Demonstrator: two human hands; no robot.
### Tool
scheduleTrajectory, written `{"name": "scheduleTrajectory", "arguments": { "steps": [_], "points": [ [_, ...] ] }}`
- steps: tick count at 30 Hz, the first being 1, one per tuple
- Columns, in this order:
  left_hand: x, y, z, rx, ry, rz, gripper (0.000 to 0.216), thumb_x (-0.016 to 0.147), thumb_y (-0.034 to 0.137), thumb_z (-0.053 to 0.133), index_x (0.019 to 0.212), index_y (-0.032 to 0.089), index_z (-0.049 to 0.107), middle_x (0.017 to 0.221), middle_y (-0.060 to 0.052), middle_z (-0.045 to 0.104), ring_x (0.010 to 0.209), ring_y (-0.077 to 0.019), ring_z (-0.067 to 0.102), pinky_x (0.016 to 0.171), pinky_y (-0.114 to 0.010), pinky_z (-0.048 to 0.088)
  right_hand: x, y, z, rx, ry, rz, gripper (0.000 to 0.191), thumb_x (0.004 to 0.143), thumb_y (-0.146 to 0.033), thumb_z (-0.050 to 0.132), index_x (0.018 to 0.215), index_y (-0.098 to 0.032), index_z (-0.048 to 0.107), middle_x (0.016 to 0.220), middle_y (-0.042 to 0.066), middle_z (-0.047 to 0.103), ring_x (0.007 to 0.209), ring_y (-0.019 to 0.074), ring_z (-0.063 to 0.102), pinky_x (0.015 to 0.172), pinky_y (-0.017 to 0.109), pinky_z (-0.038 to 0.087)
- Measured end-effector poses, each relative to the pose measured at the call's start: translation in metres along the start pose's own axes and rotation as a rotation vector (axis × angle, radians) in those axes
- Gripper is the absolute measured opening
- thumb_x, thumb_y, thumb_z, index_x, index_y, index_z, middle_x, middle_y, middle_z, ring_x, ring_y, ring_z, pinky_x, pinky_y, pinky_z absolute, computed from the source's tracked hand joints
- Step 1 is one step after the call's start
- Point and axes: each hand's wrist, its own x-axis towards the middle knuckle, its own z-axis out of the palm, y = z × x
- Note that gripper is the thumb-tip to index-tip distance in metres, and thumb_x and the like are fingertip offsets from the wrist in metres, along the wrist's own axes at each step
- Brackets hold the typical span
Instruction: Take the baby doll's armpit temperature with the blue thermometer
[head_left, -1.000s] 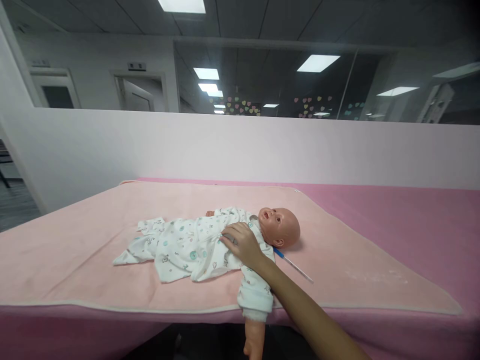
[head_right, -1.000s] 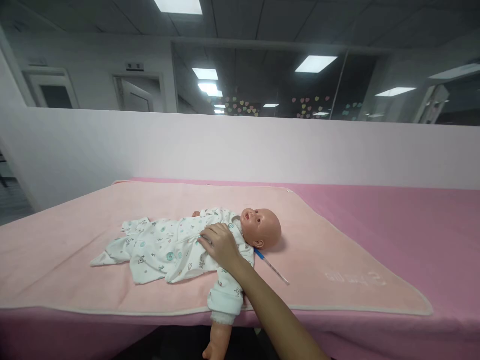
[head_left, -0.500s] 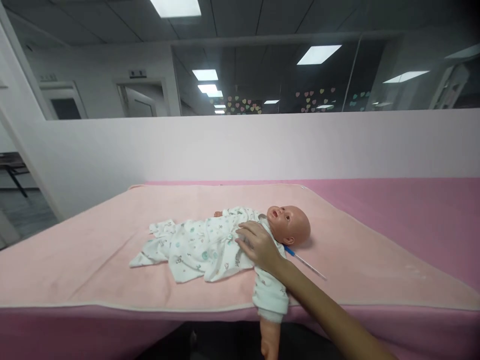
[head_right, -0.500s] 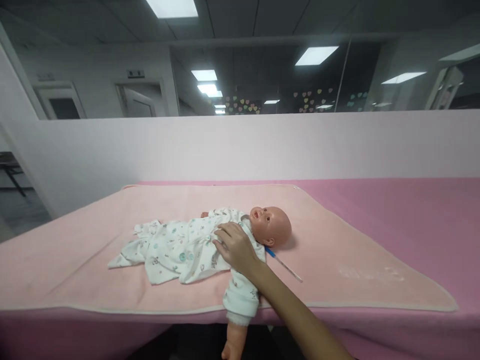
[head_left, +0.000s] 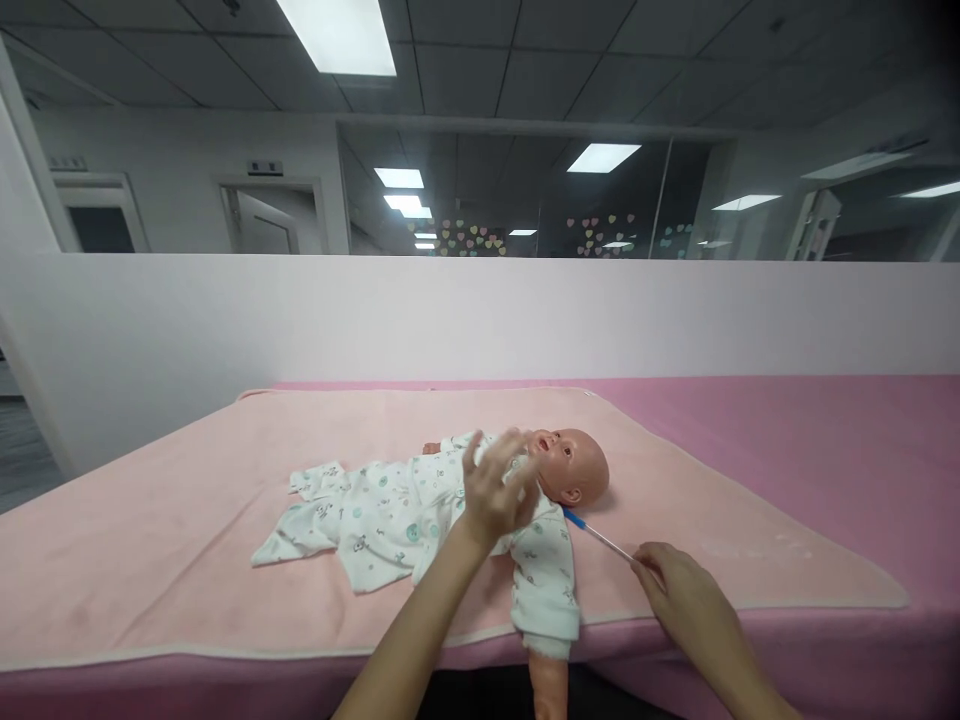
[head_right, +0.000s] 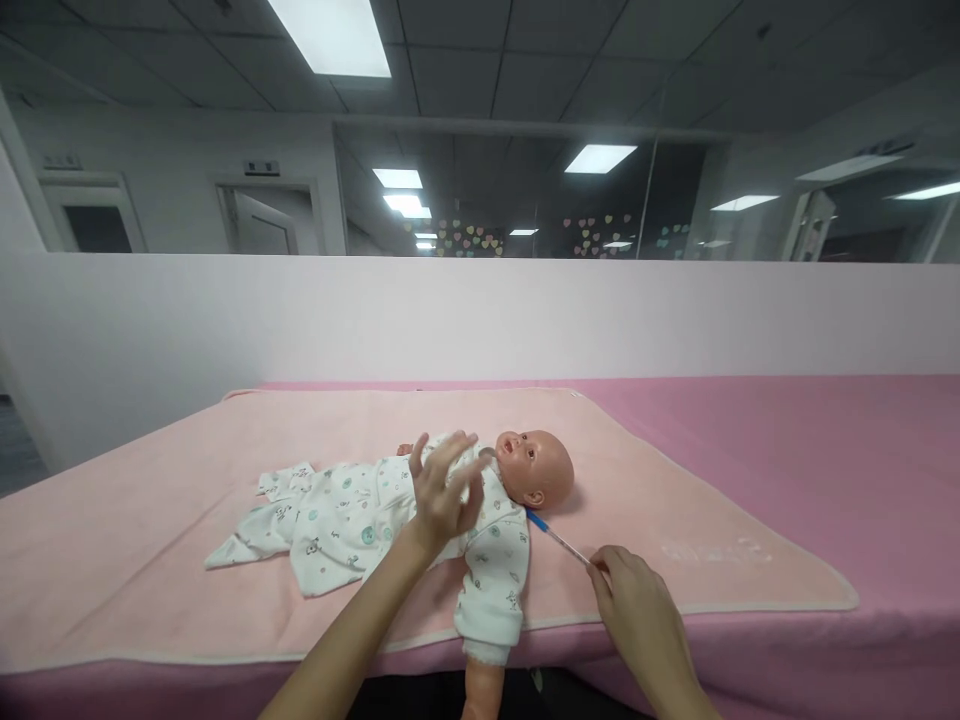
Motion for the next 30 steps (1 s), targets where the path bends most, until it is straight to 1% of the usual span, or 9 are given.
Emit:
{"name": "scheduleTrajectory", "arguments": {
  "steps": [4, 6, 12, 17, 22, 24, 26, 28, 30],
  "points": [
    [0.007, -0.032, 0.009, -0.071, -0.185, -0.37, 0.024, 0.084, 0.022, 0.037, 0.079, 0.02, 0.06, 0.08, -0.001, 0.065, 0.079, -0.0146, 0.058, 0.087, -0.036, 0.035, 0.017, -0.025, -0.047, 0.046, -0.064, 0.098, 0.025, 0.079, -0.033, 0.037, 0.073, -0.021, 0.059, 0.069, 0.004, 0.064, 0.064, 0.0203, 0.059, 0.058, 0.029, 0.039],
    [0.004, -0.041, 0.014, -0.095, -0.335, -0.412, 0.025, 0.084, 0.027, 0.038, 0.081, 0.021, 0.061, 0.081, -0.001, 0.065, 0.079, -0.0152, 0.057, 0.078, -0.032, 0.038, 0.03, -0.039, -0.067, 0.135, -0.05, 0.093, 0.023, 0.076, -0.035, 0.041, 0.072, -0.021, 0.059, 0.069, 0.004, 0.064, 0.065, 0.0192, 0.059, 0.058, 0.027, 0.039],
    [-0.007, -0.035, 0.02, 0.026, -0.44, -0.194, 0.018, 0.083, 0.028, 0.044, 0.085, 0.024, 0.061, 0.088, -0.001, 0.063, 0.085, -0.0174, 0.052, 0.082, -0.035, 0.032, 0.058, -0.074, -0.063, 0.339, -0.212, 0.048, 0.034, 0.077, -0.043, 0.043, 0.062, -0.017, 0.058, 0.054, 0.003, 0.059, 0.049, 0.0142, 0.055, 0.047, 0.022, 0.037],
    [-0.011, -0.029, 0.017, 0.083, -0.378, -0.112, 0.015, 0.083, 0.022, 0.043, 0.083, 0.021, 0.059, 0.086, -0.003, 0.06, 0.084, -0.0173, 0.05, 0.081, -0.034, 0.033, 0.063, -0.094, -0.038, 0.157, -0.286, -0.021, 0.041, 0.081, -0.03, 0.039, 0.042, -0.017, 0.045, 0.039, 0.002, 0.051, 0.037, 0.0104, 0.047, 0.045, 0.022, 0.035],
    [-0.013, -0.03, 0.016, 0.099, -0.326, -0.047, 0.014, 0.084, 0.018, 0.042, 0.084, 0.02, 0.056, 0.086, -0.004, 0.058, 0.084, -0.0172, 0.049, 0.079, -0.034, 0.035, 0.114, -0.119, -0.096, 0.394, -0.741, -0.274, 0.035, 0.077, -0.031, 0.049, 0.047, -0.015, 0.056, 0.042, 0.002, 0.057, 0.036, 0.0097, 0.051, 0.039, 0.02, 0.041],
    [-0.013, -0.03, 0.017, 0.103, -0.318, -0.041, 0.014, 0.084, 0.018, 0.043, 0.084, 0.02, 0.056, 0.086, -0.004, 0.058, 0.083, -0.017, 0.05, 0.078, -0.034, 0.035, 0.137, -0.135, -0.13, 0.628, -0.622, -0.376, 0.029, 0.077, -0.034, 0.052, 0.061, -0.013, 0.063, 0.053, 0.004, 0.064, 0.045, 0.0109, 0.057, 0.044, 0.021, 0.046],
    [-0.013, -0.03, 0.017, 0.105, -0.314, -0.039, 0.014, 0.083, 0.017, 0.043, 0.083, 0.02, 0.056, 0.085, -0.004, 0.058, 0.082, -0.0171, 0.05, 0.077, -0.034, 0.036, 0.147, -0.154, -0.149, 0.843, -0.329, -0.446, 0.031, 0.082, -0.034, 0.046, 0.071, -0.013, 0.064, 0.062, 0.004, 0.067, 0.054, 0.0114, 0.061, 0.048, 0.022, 0.049],
    [-0.013, -0.03, 0.017, 0.112, -0.305, -0.043, 0.014, 0.083, 0.017, 0.043, 0.083, 0.02, 0.057, 0.083, -0.004, 0.058, 0.082, -0.0176, 0.05, 0.076, -0.033, 0.037, 0.141, -0.172, -0.148, 0.87, -0.099, -0.506, 0.036, 0.086, -0.031, 0.038, 0.067, -0.014, 0.063, 0.058, 0.001, 0.065, 0.053, 0.009, 0.06, 0.047, 0.019, 0.048],
    [-0.014, -0.03, 0.018, 0.127, -0.289, -0.059, 0.013, 0.081, 0.016, 0.045, 0.082, 0.02, 0.057, 0.082, -0.005, 0.058, 0.081, -0.0184, 0.049, 0.075, -0.033, 0.037, 0.129, -0.184, -0.135, 0.793, -0.049, -0.557, 0.041, 0.085, -0.027, 0.037, 0.053, -0.016, 0.059, 0.044, -0.003, 0.059, 0.044, 0.0064, 0.054, 0.04, 0.014, 0.044]
  ]
}}
